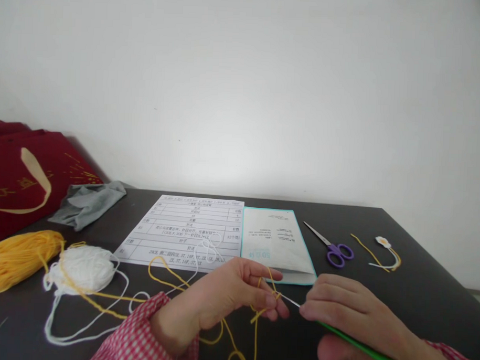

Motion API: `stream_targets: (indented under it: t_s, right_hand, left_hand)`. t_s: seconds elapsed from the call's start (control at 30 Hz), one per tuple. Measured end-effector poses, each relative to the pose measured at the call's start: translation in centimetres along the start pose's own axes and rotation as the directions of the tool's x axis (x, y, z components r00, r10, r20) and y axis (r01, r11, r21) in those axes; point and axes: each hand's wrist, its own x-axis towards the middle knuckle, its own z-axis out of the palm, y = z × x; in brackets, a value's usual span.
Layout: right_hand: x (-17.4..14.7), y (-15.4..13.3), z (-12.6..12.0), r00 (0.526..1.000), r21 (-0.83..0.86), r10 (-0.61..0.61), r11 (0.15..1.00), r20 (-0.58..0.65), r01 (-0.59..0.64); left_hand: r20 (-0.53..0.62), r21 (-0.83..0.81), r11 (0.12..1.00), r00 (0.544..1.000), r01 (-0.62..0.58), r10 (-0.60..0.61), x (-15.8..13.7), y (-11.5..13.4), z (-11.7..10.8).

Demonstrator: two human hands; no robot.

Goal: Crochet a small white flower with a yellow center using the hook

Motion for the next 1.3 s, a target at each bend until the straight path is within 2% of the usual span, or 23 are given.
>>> stream_targets:
  t_s: [0.13,0.2,0.3,0.37,0.4,0.53,0.6,0.67,0.73,0.77,0.8,0.83,0.87,0.9,0.93,1.0,1.17,1.3]
  right_hand:
    - [-0.3,-0.5,-0.2,0.989,0.225,0.142,0.963,0.045,-0.148]
    - [-0.7,-0.5,0.2,0.964,0.381,0.262,0.889,0.033,-0.255]
    - [-1.1,-0.2,1.5,0.870,0.677,0.492,0.628,0.036,-0.384]
    - [-1.1,0.1,2.5,0.805,0.789,0.592,0.474,0.043,-0.391]
    - [-1.0,0.1,2.9,0.780,0.813,0.625,0.433,0.039,-0.388]
    - [-0.4,0.2,4.4,0.696,0.856,0.718,0.371,-0.019,-0.359]
    - [-0.2,0.1,4.8,0.678,0.860,0.732,0.386,-0.064,-0.335]
    - [-0.2,-0.2,5.1,0.682,0.847,0.722,0.431,-0.117,-0.311]
    - [-0.4,-0.6,5.3,0.699,0.823,0.697,0.486,-0.162,-0.294]
    - [-0.5,-0.8,5.4,0.723,0.780,0.667,0.545,-0.180,-0.308]
    - [-0.6,-1.1,5.5,0.760,0.697,0.616,0.639,-0.209,-0.326]
    - [-0.6,-1.3,5.6,0.805,0.545,0.535,0.768,-0.256,-0.337]
    - [-0.5,-1.6,5.8,0.856,0.328,0.425,0.886,-0.294,-0.328]
    - [-0.4,-1.8,6.0,0.900,0.089,0.305,0.952,-0.311,-0.292]
    - [-0.3,-2.0,6.2,0.930,-0.115,0.203,0.962,-0.307,-0.248]
    - [0.0,-2.1,6.5,0.956,-0.315,0.104,0.929,-0.276,-0.192]
    - [0.4,-1.3,5.6,0.992,-0.366,0.006,0.929,-0.123,-0.050]
    - [0.3,-0.4,3.8,0.990,-0.367,-0.125,0.926,-0.062,0.094]
  left_hand:
    - [0.046,0.072,0.997,0.998,0.032,-0.035,-0.2,-0.2,0.1]
    - [0.066,0.104,0.994,0.997,0.029,-0.036,-0.3,-0.3,0.2]
    - [0.065,0.122,0.992,0.998,0.013,-0.021,-0.2,-0.4,0.4]
    - [0.030,0.116,0.993,1.000,0.002,-0.006,-0.1,-0.4,0.6]
    - [0.009,0.092,0.996,1.000,-0.008,0.007,0.0,-0.4,0.7]
    - [-0.053,-0.063,0.992,0.993,-0.108,0.105,0.4,-0.6,0.9]
    - [-0.090,-0.113,0.977,0.981,-0.181,0.171,0.6,-0.9,1.0]
    - [-0.124,-0.158,0.960,0.969,-0.230,0.212,0.8,-1.3,1.1]
    - [-0.142,-0.200,0.949,0.965,-0.244,0.219,0.9,-1.7,1.2]
    - [-0.151,-0.217,0.945,0.964,-0.247,0.217,1.0,-2.0,1.4]
    - [-0.161,-0.229,0.941,0.963,-0.249,0.216,1.0,-2.2,1.5]
    - [-0.174,-0.240,0.937,0.961,-0.255,0.217,1.0,-2.4,1.7]
    - [-0.188,-0.250,0.933,0.958,-0.261,0.217,1.0,-2.6,1.9]
    - [-0.201,-0.261,0.928,0.955,-0.265,0.217,1.0,-2.7,2.0]
    - [-0.210,-0.276,0.923,0.954,-0.268,0.214,1.0,-2.8,2.0]
    - [-0.210,-0.312,0.914,0.957,-0.259,0.200,1.0,-2.9,2.0]
    - [-0.190,-0.345,0.904,0.962,-0.254,0.198,1.0,-2.5,1.5]
    - [-0.134,-0.370,0.901,0.973,-0.225,0.187,0.8,-2.3,1.4]
